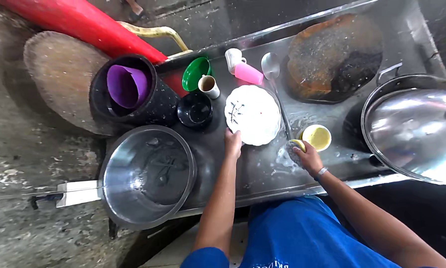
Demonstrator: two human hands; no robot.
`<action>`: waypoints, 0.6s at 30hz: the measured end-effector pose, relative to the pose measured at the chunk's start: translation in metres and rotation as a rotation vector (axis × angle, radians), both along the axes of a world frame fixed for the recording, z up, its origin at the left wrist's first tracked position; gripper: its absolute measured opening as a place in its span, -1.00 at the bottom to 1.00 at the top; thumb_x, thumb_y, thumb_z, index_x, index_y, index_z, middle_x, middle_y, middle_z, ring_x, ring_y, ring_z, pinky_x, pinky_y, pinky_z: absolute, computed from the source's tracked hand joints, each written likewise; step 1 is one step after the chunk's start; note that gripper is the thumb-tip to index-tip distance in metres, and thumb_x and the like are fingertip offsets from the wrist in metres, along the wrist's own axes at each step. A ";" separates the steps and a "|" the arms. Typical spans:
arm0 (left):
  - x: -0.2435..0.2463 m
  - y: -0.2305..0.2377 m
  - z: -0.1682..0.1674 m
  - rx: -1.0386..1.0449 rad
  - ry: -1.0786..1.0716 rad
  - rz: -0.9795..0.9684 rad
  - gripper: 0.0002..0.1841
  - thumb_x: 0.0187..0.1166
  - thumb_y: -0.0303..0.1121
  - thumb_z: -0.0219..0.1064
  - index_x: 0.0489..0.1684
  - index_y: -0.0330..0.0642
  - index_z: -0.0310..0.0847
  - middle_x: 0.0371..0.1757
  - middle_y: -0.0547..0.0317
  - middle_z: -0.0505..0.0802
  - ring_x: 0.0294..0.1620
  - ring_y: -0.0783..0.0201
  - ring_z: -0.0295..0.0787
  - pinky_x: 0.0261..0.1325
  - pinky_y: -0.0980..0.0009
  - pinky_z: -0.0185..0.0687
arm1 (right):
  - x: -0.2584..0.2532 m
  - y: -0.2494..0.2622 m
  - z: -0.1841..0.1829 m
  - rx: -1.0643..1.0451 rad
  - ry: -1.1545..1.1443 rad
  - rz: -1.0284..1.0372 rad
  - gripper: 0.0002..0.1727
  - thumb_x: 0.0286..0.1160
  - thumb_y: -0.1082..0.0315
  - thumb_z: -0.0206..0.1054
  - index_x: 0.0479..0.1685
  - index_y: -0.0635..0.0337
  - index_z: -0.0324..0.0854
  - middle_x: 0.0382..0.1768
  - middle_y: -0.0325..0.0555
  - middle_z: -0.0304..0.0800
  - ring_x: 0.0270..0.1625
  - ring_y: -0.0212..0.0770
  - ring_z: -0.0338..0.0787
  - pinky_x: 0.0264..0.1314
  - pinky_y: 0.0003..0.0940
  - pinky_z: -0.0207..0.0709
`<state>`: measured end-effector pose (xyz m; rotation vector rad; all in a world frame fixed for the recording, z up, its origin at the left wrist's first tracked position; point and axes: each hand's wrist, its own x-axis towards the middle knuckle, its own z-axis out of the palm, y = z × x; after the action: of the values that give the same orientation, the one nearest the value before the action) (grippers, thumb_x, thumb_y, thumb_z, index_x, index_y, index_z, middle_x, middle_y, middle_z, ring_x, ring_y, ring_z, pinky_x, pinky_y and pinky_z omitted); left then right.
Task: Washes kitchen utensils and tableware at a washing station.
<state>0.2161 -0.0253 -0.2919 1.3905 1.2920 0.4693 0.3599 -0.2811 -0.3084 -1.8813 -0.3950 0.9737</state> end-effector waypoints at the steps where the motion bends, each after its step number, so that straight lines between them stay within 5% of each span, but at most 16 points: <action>1: -0.012 -0.015 0.006 0.004 -0.043 -0.021 -0.45 0.62 -0.40 0.17 0.65 -0.21 0.26 0.35 -0.18 0.73 0.21 -0.01 0.79 0.10 -0.04 0.80 | 0.003 0.003 0.003 0.025 -0.027 -0.029 -0.61 0.72 0.19 0.29 0.38 0.20 0.59 0.00 0.15 0.81 -0.06 -0.01 0.83 0.07 0.07 0.72; 3: -0.040 -0.045 0.018 0.070 -0.033 -0.078 -0.37 0.65 -0.39 0.13 0.77 -0.12 0.10 0.52 -0.10 0.64 0.42 0.05 0.67 0.36 -0.03 0.67 | 0.010 0.010 0.009 0.072 -0.093 -0.051 -0.63 0.71 0.20 0.31 0.35 0.19 0.61 -0.07 0.14 0.82 -0.15 -0.01 0.82 -0.03 0.07 0.72; 8: -0.103 -0.116 0.024 0.035 -0.017 0.040 -0.23 0.46 -0.55 0.18 0.77 -0.29 -0.06 0.57 -0.19 0.54 0.45 0.18 0.64 0.42 0.17 0.66 | -0.001 0.019 0.011 0.031 -0.269 0.290 -0.60 0.66 0.30 0.32 0.40 0.25 0.59 0.08 0.21 0.82 0.07 0.11 0.85 0.23 0.21 0.69; 12: -0.119 -0.154 -0.015 -0.129 -0.063 0.070 -0.22 0.51 -0.59 0.17 0.81 -0.32 -0.11 0.61 -0.23 0.51 0.49 0.14 0.62 0.46 0.17 0.65 | -0.025 0.042 -0.023 -0.082 -0.555 0.504 -0.59 0.52 0.37 0.39 0.37 0.04 0.73 0.29 0.15 0.74 0.35 0.23 0.70 0.35 0.28 0.61; 14: -0.108 -0.163 -0.039 -0.122 0.025 0.070 -0.24 0.62 -0.53 0.16 0.85 -0.32 -0.14 0.66 -0.28 0.46 0.58 0.08 0.55 0.57 0.13 0.55 | -0.050 0.052 -0.039 -0.096 -0.649 0.609 -0.48 0.50 0.22 0.44 0.50 -0.04 0.64 0.50 0.20 0.57 0.49 0.36 0.54 0.40 0.38 0.52; 16: -0.095 -0.159 -0.059 -0.061 0.168 0.068 -0.31 0.72 -0.43 0.13 0.83 -0.38 -0.09 0.63 -0.37 0.49 0.61 -0.03 0.52 0.62 0.05 0.48 | -0.070 0.040 -0.048 -0.062 -0.631 0.903 -0.50 0.65 0.05 0.29 0.54 -0.08 0.60 0.66 0.13 0.43 0.67 0.31 0.39 0.57 0.33 0.39; 18: -0.088 -0.147 -0.071 0.019 0.344 0.016 -0.39 0.78 -0.32 0.11 0.76 -0.39 0.08 0.47 -0.39 0.64 0.51 -0.12 0.62 0.55 -0.04 0.53 | -0.055 0.014 -0.058 -0.015 -0.585 1.188 -0.58 0.64 0.17 0.29 0.44 -0.07 0.69 0.66 0.03 0.46 0.69 0.23 0.38 0.64 0.29 0.32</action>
<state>0.1280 -0.1724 -0.3627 1.5231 1.5780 0.2586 0.3044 -0.2676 -0.3667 -1.8537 -1.9961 1.0828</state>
